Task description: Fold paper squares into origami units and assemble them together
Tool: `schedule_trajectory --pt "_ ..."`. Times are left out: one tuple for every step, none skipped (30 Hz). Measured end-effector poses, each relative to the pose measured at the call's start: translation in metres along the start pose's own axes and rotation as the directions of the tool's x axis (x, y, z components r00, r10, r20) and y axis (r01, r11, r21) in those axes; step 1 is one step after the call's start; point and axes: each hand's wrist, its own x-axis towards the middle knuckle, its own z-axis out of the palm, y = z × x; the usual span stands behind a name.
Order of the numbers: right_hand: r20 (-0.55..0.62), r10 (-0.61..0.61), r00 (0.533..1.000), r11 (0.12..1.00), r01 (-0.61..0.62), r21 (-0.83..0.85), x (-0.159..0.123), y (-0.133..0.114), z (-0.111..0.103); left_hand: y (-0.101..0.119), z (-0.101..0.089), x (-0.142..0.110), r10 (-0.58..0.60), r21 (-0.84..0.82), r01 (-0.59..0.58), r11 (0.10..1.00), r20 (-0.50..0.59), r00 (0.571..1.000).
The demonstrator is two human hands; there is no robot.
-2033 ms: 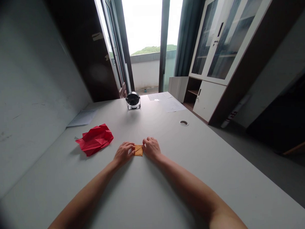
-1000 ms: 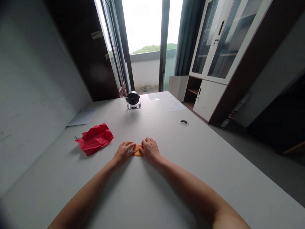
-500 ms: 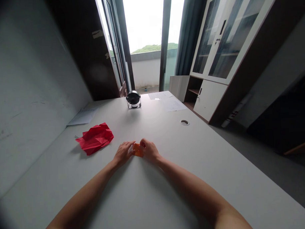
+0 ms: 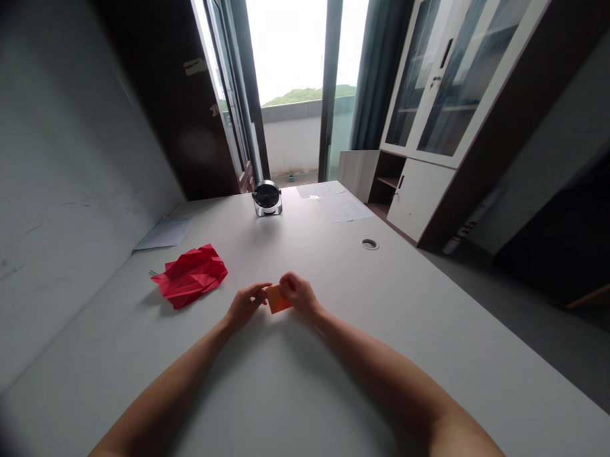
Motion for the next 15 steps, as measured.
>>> schedule_trajectory --pt "0.006 0.022 1.000 0.997 -0.022 0.068 0.0007 0.0022 0.0005 0.0000 0.0004 0.0002 -0.001 -0.068 0.002 0.998 0.017 1.000" --pt "0.017 0.047 0.999 0.991 -0.048 0.128 0.0013 0.0040 0.0010 0.0003 0.0008 0.0003 0.000 -0.131 0.005 0.991 0.033 0.999" --pt "0.030 0.072 0.997 0.982 -0.076 0.175 0.0018 0.0054 0.0013 0.0008 0.0012 0.0004 0.002 -0.184 0.007 0.983 0.047 0.999" --pt "0.047 0.093 0.995 0.974 -0.101 0.205 0.0021 0.0063 0.0016 0.0015 0.0016 0.0004 0.005 -0.228 0.008 0.974 0.057 0.998" --pt "0.061 0.109 0.992 0.968 -0.120 0.220 0.0022 0.0068 0.0017 0.0023 0.0020 0.0004 0.009 -0.262 0.009 0.965 0.066 0.998" --pt "0.073 0.120 0.990 0.965 -0.134 0.224 0.0022 0.0070 0.0018 0.0028 0.0024 0.0004 0.010 -0.290 0.012 0.957 0.073 0.997" --pt "0.085 0.126 0.988 0.965 -0.142 0.222 0.0021 0.0068 0.0020 0.0031 0.0028 0.0005 0.009 -0.313 0.016 0.950 0.077 0.997" --pt "0.095 0.128 0.987 0.965 -0.146 0.217 0.0018 0.0065 0.0023 0.0029 0.0033 0.0007 0.004 -0.334 0.023 0.942 0.080 0.997" --pt "0.103 0.127 0.986 0.966 -0.147 0.213 0.0014 0.0060 0.0028 0.0021 0.0038 0.0011 -0.002 -0.355 0.030 0.934 0.079 0.997" --pt "0.111 0.126 0.986 0.966 -0.147 0.212 0.0009 0.0056 0.0034 0.0009 0.0044 0.0015 -0.011 -0.379 0.040 0.925 0.078 0.997" --pt "0.118 0.124 0.985 0.966 -0.147 0.214 0.0003 0.0051 0.0042 -0.0006 0.0051 0.0020 -0.021 -0.402 0.050 0.914 0.078 0.997" --pt "0.126 0.121 0.985 0.965 -0.146 0.216 -0.0003 0.0048 0.0051 -0.0023 0.0057 0.0026 -0.031 -0.420 0.063 0.905 0.084 0.996" --pt "0.135 0.118 0.984 0.966 -0.145 0.215 -0.0008 0.0046 0.0059 -0.0039 0.0063 0.0030 -0.041 -0.432 0.078 0.899 0.094 0.995" --pt "0.142 0.114 0.983 0.967 -0.143 0.211 -0.0013 0.0046 0.0066 -0.0052 0.0068 0.0033 -0.052 -0.437 0.094 0.894 0.106 0.993" --pt "0.145 0.109 0.983 0.970 -0.137 0.200 -0.0018 0.0048 0.0071 -0.0061 0.0073 0.0035 -0.062 -0.439 0.108 0.892 0.118 0.991"
